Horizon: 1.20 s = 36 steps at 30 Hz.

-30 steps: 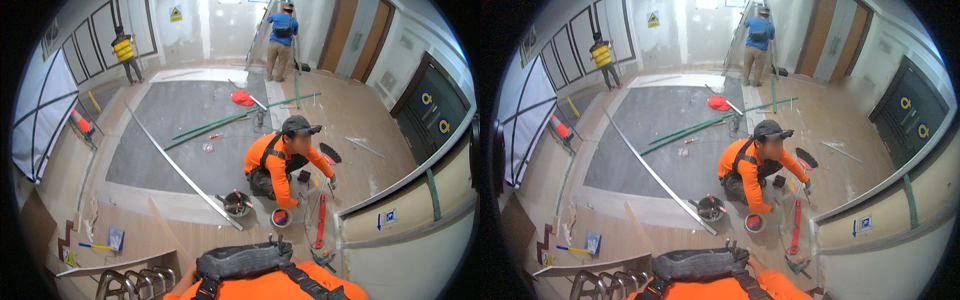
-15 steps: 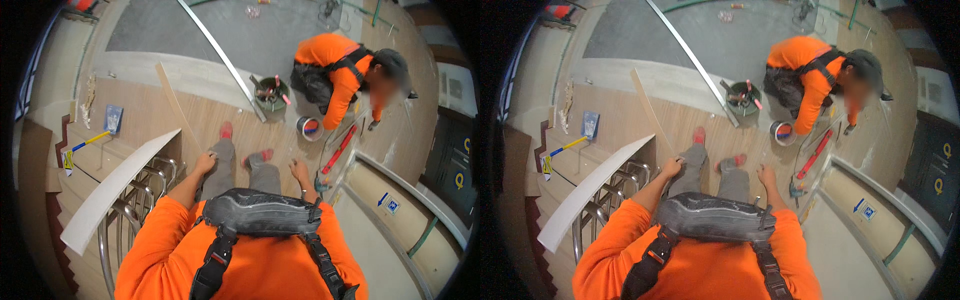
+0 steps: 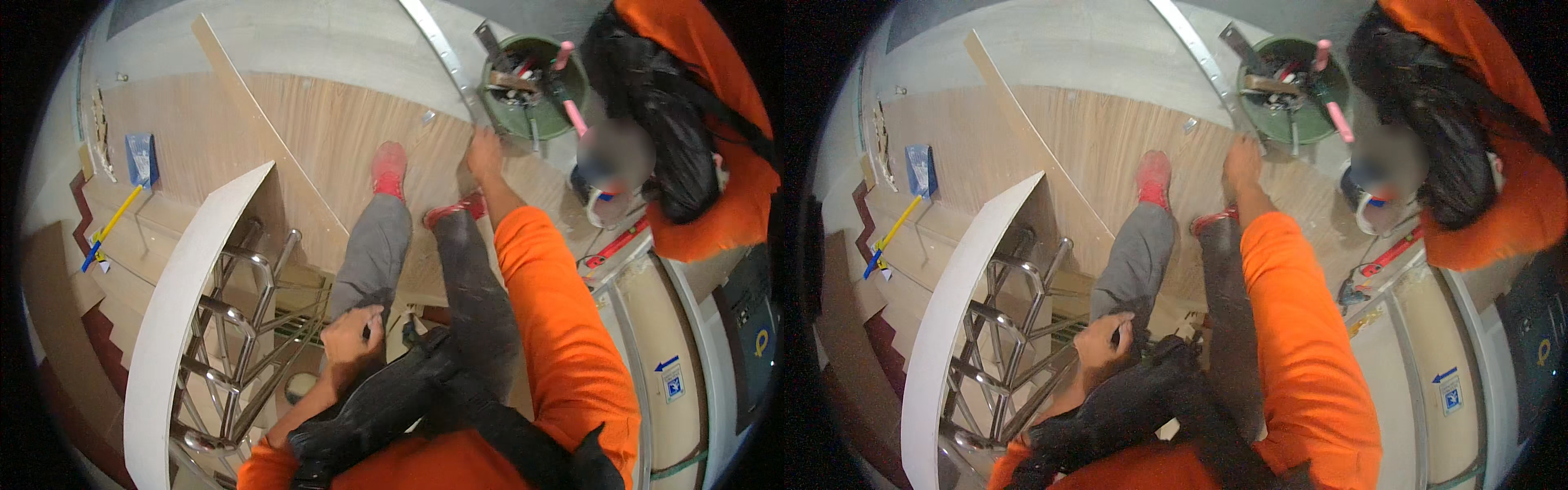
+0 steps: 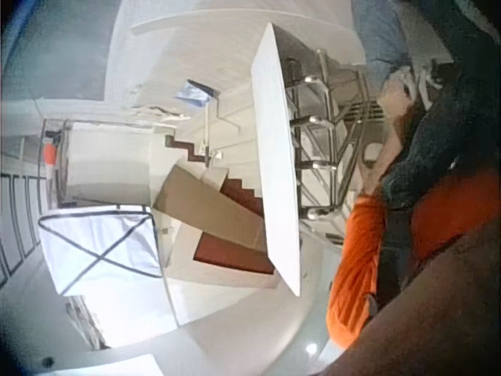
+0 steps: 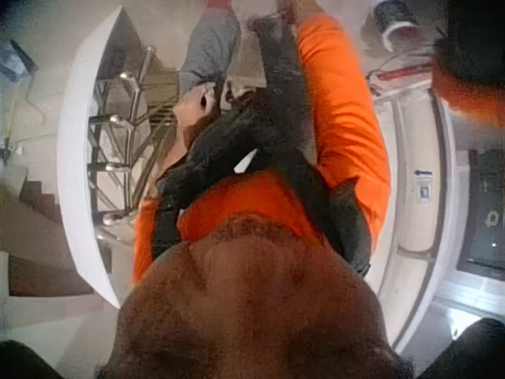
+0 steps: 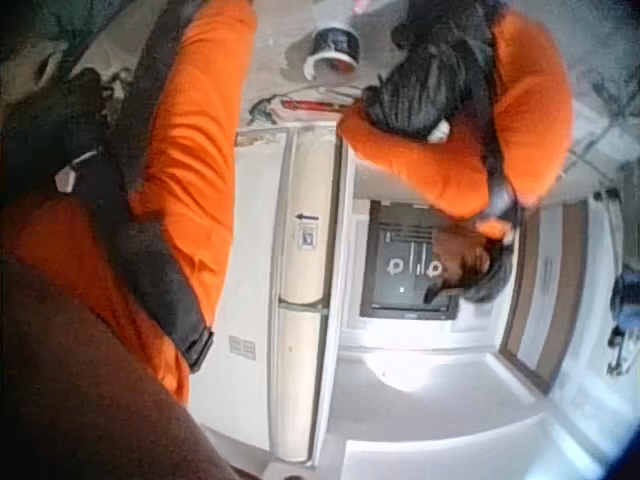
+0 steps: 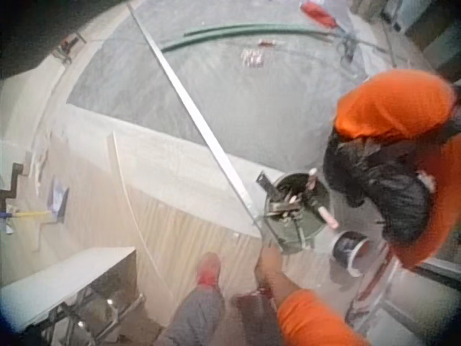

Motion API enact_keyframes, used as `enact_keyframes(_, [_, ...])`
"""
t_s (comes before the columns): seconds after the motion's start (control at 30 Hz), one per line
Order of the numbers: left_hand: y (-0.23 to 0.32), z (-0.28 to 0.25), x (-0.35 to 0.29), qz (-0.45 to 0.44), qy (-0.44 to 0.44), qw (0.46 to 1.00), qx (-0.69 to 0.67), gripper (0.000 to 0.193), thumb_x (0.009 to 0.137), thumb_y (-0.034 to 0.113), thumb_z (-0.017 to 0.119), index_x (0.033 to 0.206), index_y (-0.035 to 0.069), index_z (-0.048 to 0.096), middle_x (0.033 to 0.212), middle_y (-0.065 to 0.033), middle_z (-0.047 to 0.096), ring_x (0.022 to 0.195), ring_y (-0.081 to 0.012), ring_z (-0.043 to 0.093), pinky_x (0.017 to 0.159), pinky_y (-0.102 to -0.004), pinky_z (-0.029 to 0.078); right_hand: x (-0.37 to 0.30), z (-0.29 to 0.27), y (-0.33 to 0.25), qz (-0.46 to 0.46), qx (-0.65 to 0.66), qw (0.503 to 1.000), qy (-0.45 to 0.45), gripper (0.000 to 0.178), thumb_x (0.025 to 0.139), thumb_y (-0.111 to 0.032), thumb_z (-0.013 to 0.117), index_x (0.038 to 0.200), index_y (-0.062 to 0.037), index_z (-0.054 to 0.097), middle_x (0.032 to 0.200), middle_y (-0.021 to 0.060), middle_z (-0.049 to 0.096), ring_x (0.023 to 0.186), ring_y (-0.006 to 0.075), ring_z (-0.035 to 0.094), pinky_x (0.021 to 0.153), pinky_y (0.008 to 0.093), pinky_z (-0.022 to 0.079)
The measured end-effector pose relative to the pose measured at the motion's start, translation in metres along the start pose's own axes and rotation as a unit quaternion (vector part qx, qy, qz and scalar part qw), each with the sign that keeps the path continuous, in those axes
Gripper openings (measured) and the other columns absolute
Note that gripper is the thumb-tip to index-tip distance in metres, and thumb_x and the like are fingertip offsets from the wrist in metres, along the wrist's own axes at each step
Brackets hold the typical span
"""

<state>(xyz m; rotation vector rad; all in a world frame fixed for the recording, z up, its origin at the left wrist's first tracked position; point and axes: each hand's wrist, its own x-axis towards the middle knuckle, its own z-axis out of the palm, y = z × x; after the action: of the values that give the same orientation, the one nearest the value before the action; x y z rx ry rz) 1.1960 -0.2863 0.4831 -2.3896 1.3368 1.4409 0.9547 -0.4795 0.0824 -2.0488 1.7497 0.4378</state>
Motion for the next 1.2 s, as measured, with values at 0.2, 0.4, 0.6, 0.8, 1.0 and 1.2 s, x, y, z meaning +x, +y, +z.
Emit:
enact_keyframes(0.2, [-0.008,0.004,0.013,-0.011,-0.006,1.000,-0.018,0.025,0.087,0.027,0.062,0.105,0.013,0.072,0.095,-0.0145,0.072,0.085,-0.0317,0.070,0.073,-0.0413,0.055,0.043,0.055,-0.016,0.110,-0.037,0.985,0.131,0.042,0.087,-0.013,0.058,0.127,-0.0026,0.052,0.114,0.0225,0.063,0.106,0.0409,0.062,0.089,0.0464,0.052])
enact_keyframes(0.4, [-0.003,0.003,0.000,-0.012,0.025,1.000,-0.014,0.023,0.087,0.027,0.060,0.101,0.013,0.072,0.094,-0.0130,0.072,0.084,-0.0328,0.069,0.074,-0.0426,0.054,0.020,-0.028,-0.038,0.098,0.116,0.980,-0.131,0.053,0.082,-0.008,0.067,0.131,-0.0017,0.047,0.129,0.0234,0.054,0.118,0.0396,0.056,0.093,0.0467,0.050])
enact_keyframes(0.6, [-0.002,0.003,-0.027,-0.059,0.035,0.998,0.002,0.022,0.086,0.028,0.061,0.099,0.015,0.073,0.093,-0.0116,0.072,0.085,-0.0337,0.069,0.076,-0.0418,0.053,-0.116,-0.174,-0.069,0.099,0.266,0.942,-0.177,0.052,0.081,-0.012,0.066,0.126,0.0004,0.045,0.111,0.0282,0.064,0.104,0.0471,0.062,0.089,0.0519,0.050])
enact_keyframes(0.8, [-0.008,-0.002,-0.050,-0.049,0.008,0.994,-0.101,0.037,0.086,0.040,0.059,0.111,0.016,0.071,0.105,-0.0179,0.070,0.101,-0.0375,0.066,0.088,-0.0444,0.050,-0.216,-0.354,-0.070,0.021,0.269,0.957,-0.111,0.053,0.078,-0.023,0.069,0.120,0.0004,0.048,0.103,0.0300,0.065,0.100,0.0476,0.063,0.088,0.0519,0.049])
enact_keyframes(1.0, [0.068,-0.081,-0.036,0.018,0.016,0.982,-0.187,0.040,0.087,0.043,0.061,0.109,0.012,0.072,0.107,-0.0152,0.071,0.098,-0.0315,0.068,0.087,-0.0413,0.051,-0.306,-0.489,-0.038,-0.041,0.230,0.966,-0.112,0.045,0.077,-0.025,0.071,0.111,0.0007,0.056,0.100,0.0287,0.066,0.098,0.0465,0.064,0.084,0.0524,0.050])
enact_keyframes(1.2, [0.125,-0.145,0.060,-0.022,-0.133,0.833,-0.537,0.048,0.091,0.046,0.063,0.121,0.009,0.062,0.106,-0.0089,0.067,0.087,-0.0252,0.064,0.075,-0.0402,0.055,-0.383,-0.548,-0.015,0.074,0.143,0.983,-0.088,0.036,0.077,-0.028,0.072,0.102,-0.0029,0.062,0.095,0.0253,0.069,0.094,0.0457,0.066,0.079,0.0543,0.050])
